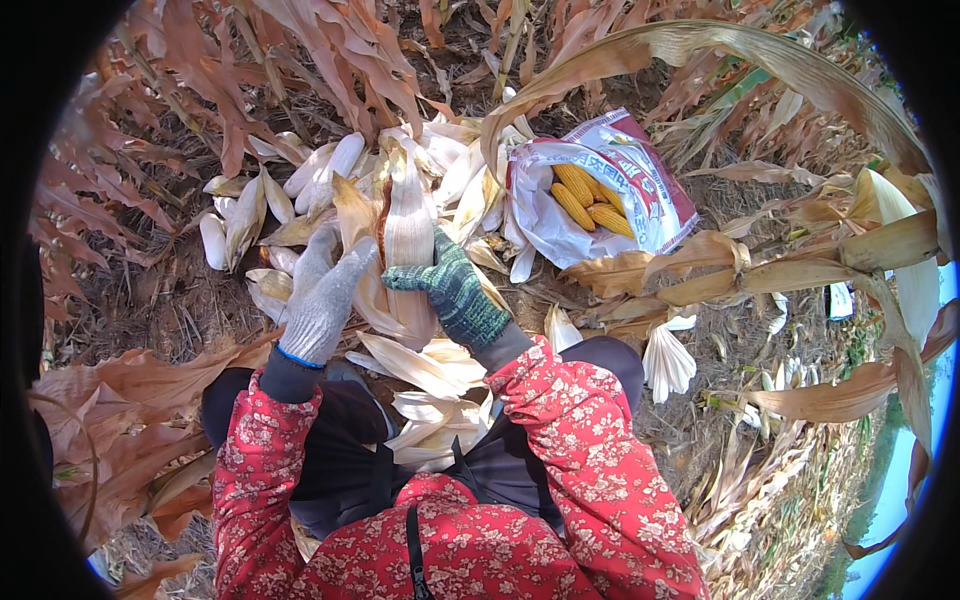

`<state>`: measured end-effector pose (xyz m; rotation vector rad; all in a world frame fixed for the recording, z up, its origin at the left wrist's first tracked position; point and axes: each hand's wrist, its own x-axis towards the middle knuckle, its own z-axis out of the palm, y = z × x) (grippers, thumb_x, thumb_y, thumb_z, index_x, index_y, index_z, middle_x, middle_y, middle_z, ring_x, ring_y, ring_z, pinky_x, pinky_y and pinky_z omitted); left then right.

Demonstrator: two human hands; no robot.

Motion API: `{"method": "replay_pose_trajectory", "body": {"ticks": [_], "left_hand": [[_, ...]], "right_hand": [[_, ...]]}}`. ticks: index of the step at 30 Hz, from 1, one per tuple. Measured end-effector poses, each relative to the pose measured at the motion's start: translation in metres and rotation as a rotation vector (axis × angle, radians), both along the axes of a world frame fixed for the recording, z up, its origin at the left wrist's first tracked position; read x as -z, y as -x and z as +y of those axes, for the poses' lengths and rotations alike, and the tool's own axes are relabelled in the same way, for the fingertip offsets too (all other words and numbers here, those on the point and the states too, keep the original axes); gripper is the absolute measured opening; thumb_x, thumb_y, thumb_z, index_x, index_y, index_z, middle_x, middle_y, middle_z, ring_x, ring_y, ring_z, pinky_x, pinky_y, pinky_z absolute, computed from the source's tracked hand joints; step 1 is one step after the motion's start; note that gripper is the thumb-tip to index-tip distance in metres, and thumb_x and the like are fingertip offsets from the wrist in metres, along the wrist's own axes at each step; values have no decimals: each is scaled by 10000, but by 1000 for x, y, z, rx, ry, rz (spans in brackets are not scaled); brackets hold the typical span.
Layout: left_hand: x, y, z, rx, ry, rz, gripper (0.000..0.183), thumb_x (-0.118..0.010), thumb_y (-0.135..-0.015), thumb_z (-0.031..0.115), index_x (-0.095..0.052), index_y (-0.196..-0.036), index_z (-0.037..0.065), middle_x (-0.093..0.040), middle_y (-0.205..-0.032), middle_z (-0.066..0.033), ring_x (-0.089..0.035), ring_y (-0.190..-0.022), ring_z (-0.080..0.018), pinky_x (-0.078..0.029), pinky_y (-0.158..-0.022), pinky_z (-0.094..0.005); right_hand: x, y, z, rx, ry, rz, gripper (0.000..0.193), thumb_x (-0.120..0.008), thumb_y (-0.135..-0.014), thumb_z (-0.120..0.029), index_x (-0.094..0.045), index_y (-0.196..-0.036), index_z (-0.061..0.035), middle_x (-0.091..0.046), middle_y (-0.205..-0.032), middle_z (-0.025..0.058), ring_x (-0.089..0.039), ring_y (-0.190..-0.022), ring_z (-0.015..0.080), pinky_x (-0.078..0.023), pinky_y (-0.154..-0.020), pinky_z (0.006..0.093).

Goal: The person sits in a cornfield and repeatedly shucks corn cobs by hand, peeling back the husks to reveal the kernels. The shucked cobs are placed into a white sack nearby.

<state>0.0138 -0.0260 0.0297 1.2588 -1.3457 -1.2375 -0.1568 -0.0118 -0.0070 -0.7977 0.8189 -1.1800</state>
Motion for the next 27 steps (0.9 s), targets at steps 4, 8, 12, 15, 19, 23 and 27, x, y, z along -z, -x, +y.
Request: {"method": "replay_pose_trajectory", "body": {"ticks": [4, 8, 12, 15, 19, 23, 27], "left_hand": [[0, 0, 1, 1, 27, -36, 461, -678, -868, 277, -560, -1182, -40, -647, -1100, -165, -608, -981, -194, -455, -890, -316], [0, -1, -1, 9, 28, -60, 467, -678, -867, 281, -559, -1179, -46, -646, -1100, -167, -609, -982, -199, -454, -889, -320], [-8, 2, 2, -9, 19, -70, 469, -673, -873, 291, -561, -1173, -52, -649, -1093, -166, -608, -974, -194, -452, -888, -317], [-14, 4, 4, -12, -14, -46, 463, -666, -879, 296, -564, -1168, -51, -654, -1084, -161, -607, -962, -186, -453, -884, -312], [-9, 2, 2, -10, -33, -16, 454, -645, -896, 302, -562, -1175, -46, -656, -1071, -150, -600, -947, -173, -453, -875, -303], [-9, 5, 2, -50, -57, 70, 431, -616, -919, 311, -567, -1174, -32, -649, -997, -113, -580, -892, -155, -453, -842, -291], [-4, -1, 2, 10, -124, 197, 490, -580, -955, 313, -490, -1287, -36, -569, -1173, -72, -526, -1046, -125, -419, -919, -264]], "right_hand": [[2, 1, -1, 0, 10, 1, 562, -800, -729, -96, -536, -1219, -21, -630, -1057, 33, -598, -918, 123, -504, -846, 293], [5, 0, -1, -2, 8, -6, 570, -799, -730, -98, -533, -1227, -19, -629, -1065, 34, -595, -932, 124, -500, -856, 296], [6, 0, -2, -1, 7, 7, 577, -798, -730, -95, -532, -1235, -18, -627, -1076, 34, -594, -942, 125, -497, -861, 295], [5, 0, -1, -5, 7, -8, 577, -796, -731, -89, -532, -1240, -18, -626, -1083, 32, -593, -945, 124, -496, -863, 294], [5, 0, -2, -15, 9, 0, 580, -791, -733, -77, -527, -1247, -18, -624, -1083, 31, -594, -940, 123, -496, -865, 294], [9, 1, -4, -17, 8, -4, 587, -789, -733, -70, -522, -1253, -20, -620, -1076, 33, -597, -928, 126, -506, -847, 297], [4, 0, -1, -22, -19, 28, 562, -772, -736, -100, -533, -1241, -39, -623, -1080, 33, -596, -958, 144, -482, -885, 317]]}}
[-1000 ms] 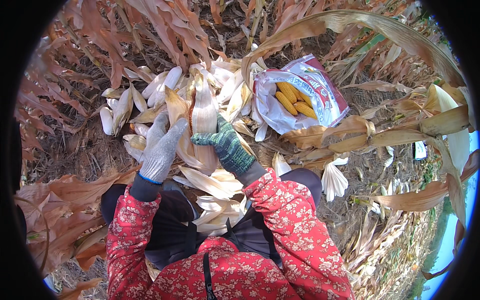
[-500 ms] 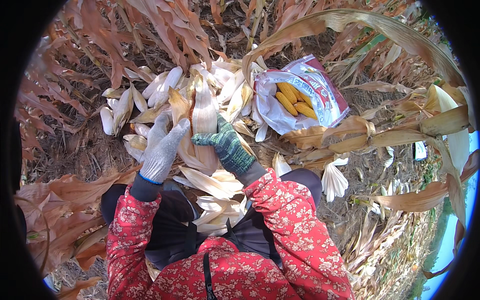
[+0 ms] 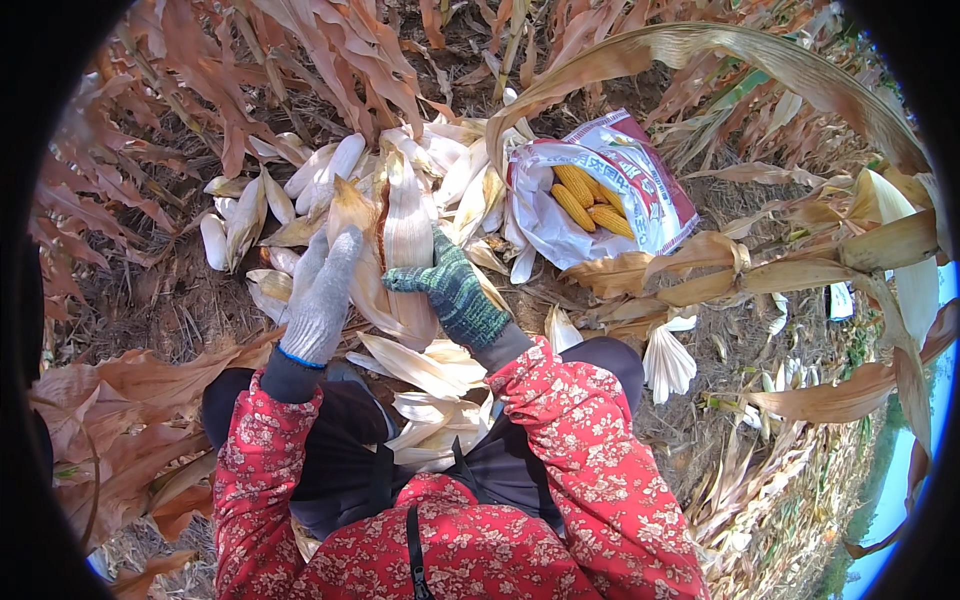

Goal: The person sits in a cornfield and repeatedly shucks corn cobs by hand, peeling back the husks to reveal the kernels. The shucked cobs are placed into a white sack nearby.

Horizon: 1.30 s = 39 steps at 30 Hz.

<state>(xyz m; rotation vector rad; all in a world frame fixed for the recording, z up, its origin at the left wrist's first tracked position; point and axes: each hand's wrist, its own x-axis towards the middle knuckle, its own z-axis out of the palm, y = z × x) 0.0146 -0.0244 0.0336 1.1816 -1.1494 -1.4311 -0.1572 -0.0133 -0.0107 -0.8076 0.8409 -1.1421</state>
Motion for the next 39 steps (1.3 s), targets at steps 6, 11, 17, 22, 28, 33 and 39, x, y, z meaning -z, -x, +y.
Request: {"method": "replay_pose_trajectory", "body": {"ticks": [6, 11, 17, 22, 28, 33, 39], "left_hand": [[4, -5, -2, 9, 14, -92, 459, -572, -958, 312, -508, -1268, -21, -573, -1141, -58, -526, -1019, -112, -428, -897, -259], [4, -2, -2, -57, 76, -228, 450, -561, -933, 371, -591, -1080, -53, -605, -818, -78, -532, -730, -141, -435, -686, -306], [11, -1, -8, -106, 124, -169, 394, -617, -891, 302, -605, -1075, -46, -645, -863, -88, -574, -752, -148, -458, -695, -288], [12, -9, -11, -95, 91, -137, 332, -620, -896, 250, -617, -1070, -33, -656, -906, -60, -598, -788, -134, -472, -722, -268], [-5, -8, -11, -87, -53, 116, 263, -575, -946, 226, -616, -1067, -4, -646, -939, -44, -594, -821, -102, -468, -708, -240], [12, -7, -12, -178, -228, 461, 289, -548, -973, 222, -547, -1157, -2, -630, -1070, -99, -639, -925, -164, -537, -790, -304], [4, -14, -13, -67, -218, 704, 359, -581, -957, 213, -513, -1236, -2, -607, -1206, -135, -609, -1109, -251, -525, -928, -397]], "right_hand": [[-3, -1, 2, -5, -3, 15, 549, -763, -738, -119, -540, -1235, -48, -623, -1086, 31, -591, -977, 148, -470, -905, 326], [2, 0, 0, -7, 11, 29, 541, -760, -743, -121, -544, -1233, -47, -622, -1090, 31, -590, -975, 145, -470, -903, 324], [3, 0, 1, -33, 36, 65, 569, -773, -733, -114, -538, -1246, -41, -621, -1101, 32, -585, -983, 139, -464, -915, 322], [-2, -4, 3, -97, 140, 207, 653, -807, -699, -112, -513, -1277, -42, -610, -1121, 30, -573, -1008, 135, -462, -925, 319], [1, -2, 3, -82, 121, 143, 665, -852, -667, -111, -514, -1231, -13, -614, -1091, 57, -571, -964, 143, -472, -890, 309], [16, -2, 4, 3, 244, 342, 381, -709, -829, -104, -586, -1183, -37, -629, -1085, 45, -584, -991, 147, -475, -900, 308], [22, -7, 8, 77, 285, 131, 191, -600, -932, -139, -651, -1083, -36, -643, -1093, 74, -605, -1067, 217, -531, -895, 369]]}}
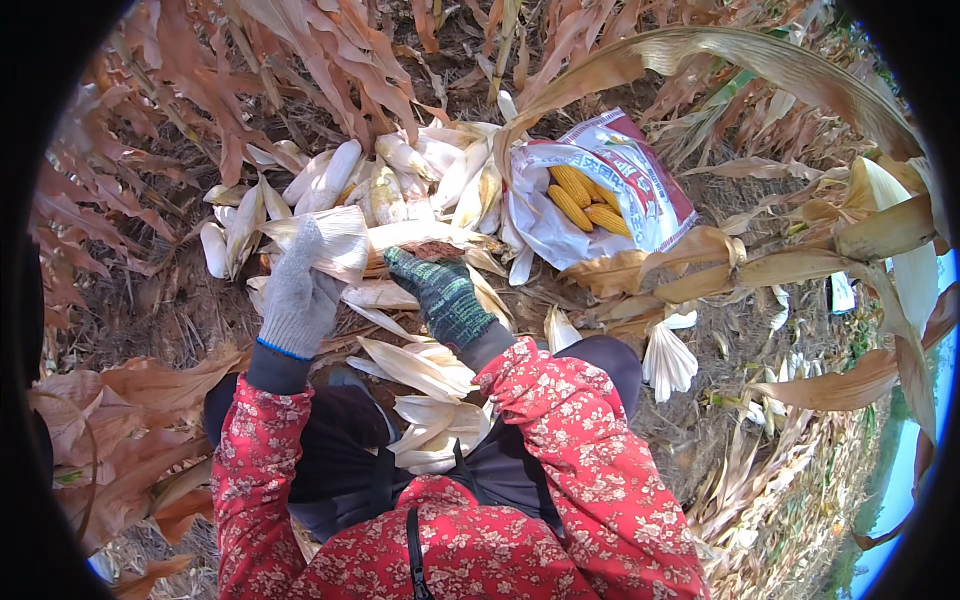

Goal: The person sits in a cornfield and repeatedly shucks corn cobs by hand, peeling back the husks to reveal the kernels. The shucked cobs are placed into a white sack nearby.

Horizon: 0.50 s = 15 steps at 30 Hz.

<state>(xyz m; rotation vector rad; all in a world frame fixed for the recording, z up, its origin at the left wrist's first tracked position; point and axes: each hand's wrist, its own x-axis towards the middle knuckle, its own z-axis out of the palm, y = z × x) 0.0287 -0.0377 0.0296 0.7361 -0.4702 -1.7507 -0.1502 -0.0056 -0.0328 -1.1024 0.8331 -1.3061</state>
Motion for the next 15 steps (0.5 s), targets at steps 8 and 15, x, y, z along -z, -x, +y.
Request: {"method": "replay_pose_trajectory", "body": {"ticks": [8, 15], "left_hand": [[-37, -88, -25, -394, 178, 24, 348, -565, -964, 223, -520, -1221, -8, -606, -1193, -133, -592, -1114, -255, -508, -958, -411], [-46, -96, -22, -481, 168, 10, 405, -561, -965, 267, -500, -1264, 1, -579, -1252, -147, -577, -1141, -278, -489, -972, -464]], "right_hand": [[-19, 50, -39, 199, -370, -893, 441, -679, -877, -183, -478, -1246, -47, -543, -1218, 159, -533, -1170, 319, -477, -981, 536], [-63, 88, -35, 307, -190, -959, 456, -664, -888, -223, -493, -1268, -38, -529, -1285, 180, -501, -1210, 348, -423, -1023, 557]]}}
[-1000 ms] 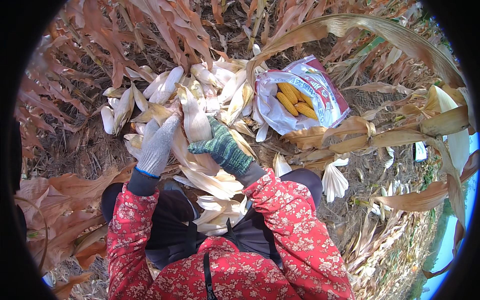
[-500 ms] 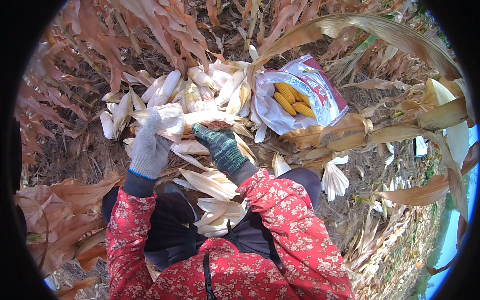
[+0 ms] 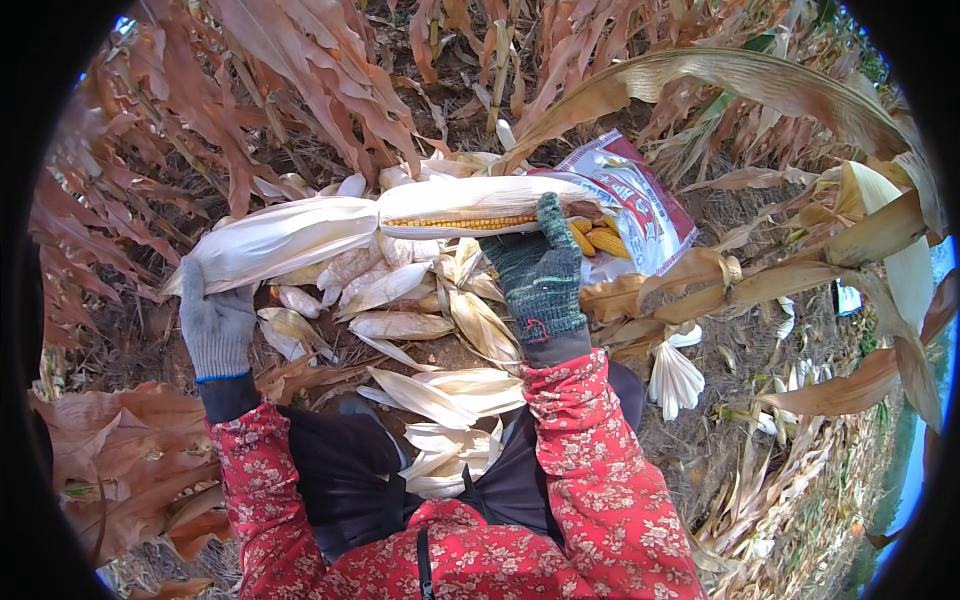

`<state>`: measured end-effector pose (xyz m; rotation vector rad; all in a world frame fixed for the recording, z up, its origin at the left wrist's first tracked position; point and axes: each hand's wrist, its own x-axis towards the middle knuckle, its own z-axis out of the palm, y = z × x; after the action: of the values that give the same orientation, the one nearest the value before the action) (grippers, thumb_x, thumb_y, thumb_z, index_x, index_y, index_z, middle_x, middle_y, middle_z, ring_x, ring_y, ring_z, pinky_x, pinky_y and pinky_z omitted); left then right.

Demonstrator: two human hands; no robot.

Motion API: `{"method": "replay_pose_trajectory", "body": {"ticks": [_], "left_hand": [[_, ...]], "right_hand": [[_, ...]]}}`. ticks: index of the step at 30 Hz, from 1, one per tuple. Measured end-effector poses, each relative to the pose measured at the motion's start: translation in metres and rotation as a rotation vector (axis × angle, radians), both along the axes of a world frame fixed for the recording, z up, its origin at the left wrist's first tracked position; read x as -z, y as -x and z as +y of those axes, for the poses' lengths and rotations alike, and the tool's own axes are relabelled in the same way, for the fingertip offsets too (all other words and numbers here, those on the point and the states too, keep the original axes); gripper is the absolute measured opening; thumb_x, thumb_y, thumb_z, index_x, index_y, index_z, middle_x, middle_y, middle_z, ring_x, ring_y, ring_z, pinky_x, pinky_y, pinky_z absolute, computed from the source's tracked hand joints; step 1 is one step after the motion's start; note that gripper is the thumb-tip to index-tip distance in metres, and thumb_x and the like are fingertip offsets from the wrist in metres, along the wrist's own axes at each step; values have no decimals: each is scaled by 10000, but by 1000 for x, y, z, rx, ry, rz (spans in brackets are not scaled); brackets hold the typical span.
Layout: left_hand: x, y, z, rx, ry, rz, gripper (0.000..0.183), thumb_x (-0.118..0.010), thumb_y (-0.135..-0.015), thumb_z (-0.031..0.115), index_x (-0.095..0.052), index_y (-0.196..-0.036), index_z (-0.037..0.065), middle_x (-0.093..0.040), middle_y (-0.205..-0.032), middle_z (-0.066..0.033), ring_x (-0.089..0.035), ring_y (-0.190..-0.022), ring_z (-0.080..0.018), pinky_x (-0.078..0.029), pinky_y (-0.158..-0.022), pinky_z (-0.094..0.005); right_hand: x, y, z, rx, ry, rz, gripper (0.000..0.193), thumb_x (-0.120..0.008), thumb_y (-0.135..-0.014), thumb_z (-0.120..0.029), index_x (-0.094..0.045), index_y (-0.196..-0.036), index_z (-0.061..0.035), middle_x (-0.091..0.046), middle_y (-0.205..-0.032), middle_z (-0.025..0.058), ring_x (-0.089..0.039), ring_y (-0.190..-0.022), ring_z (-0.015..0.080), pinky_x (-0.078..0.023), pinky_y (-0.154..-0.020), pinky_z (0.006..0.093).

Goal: The person sits in a cornfield and repeatedly shucks corn cobs by hand, peeling back the husks to reveal the kernels. The shucked cobs are placed into a white sack nearby.

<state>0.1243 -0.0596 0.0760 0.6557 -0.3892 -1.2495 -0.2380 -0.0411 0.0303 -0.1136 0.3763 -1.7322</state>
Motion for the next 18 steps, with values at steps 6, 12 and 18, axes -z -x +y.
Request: {"method": "replay_pose_trajectory", "body": {"ticks": [6, 12, 18], "left_hand": [[-5, 20, 7, 75, 75, -76, 385, -615, -933, 190, -507, -1258, 15, -581, -1236, -122, -566, -1147, -226, -479, -974, -394], [7, 43, 11, 127, 27, -138, 417, -551, -965, 202, -479, -1325, 2, -560, -1292, -113, -534, -1192, -218, -423, -1033, -384], [-12, 1, 6, -81, 114, -113, 348, -592, -936, 201, -535, -1213, -2, -598, -1171, -129, -576, -1093, -227, -468, -955, -361]], "right_hand": [[4, 2, 7, 12, -30, 124, 427, -678, -882, -214, -516, -1243, -53, -560, -1235, 149, -536, -1166, 307, -476, -981, 511], [10, -3, 5, 34, -72, 135, 407, -675, -878, -190, -530, -1231, -50, -555, -1238, 145, -525, -1170, 308, -451, -998, 516], [9, -6, 5, 46, -69, 130, 430, -658, -880, -153, -500, -1263, -40, -527, -1289, 172, -487, -1226, 350, -394, -1047, 564]]}}
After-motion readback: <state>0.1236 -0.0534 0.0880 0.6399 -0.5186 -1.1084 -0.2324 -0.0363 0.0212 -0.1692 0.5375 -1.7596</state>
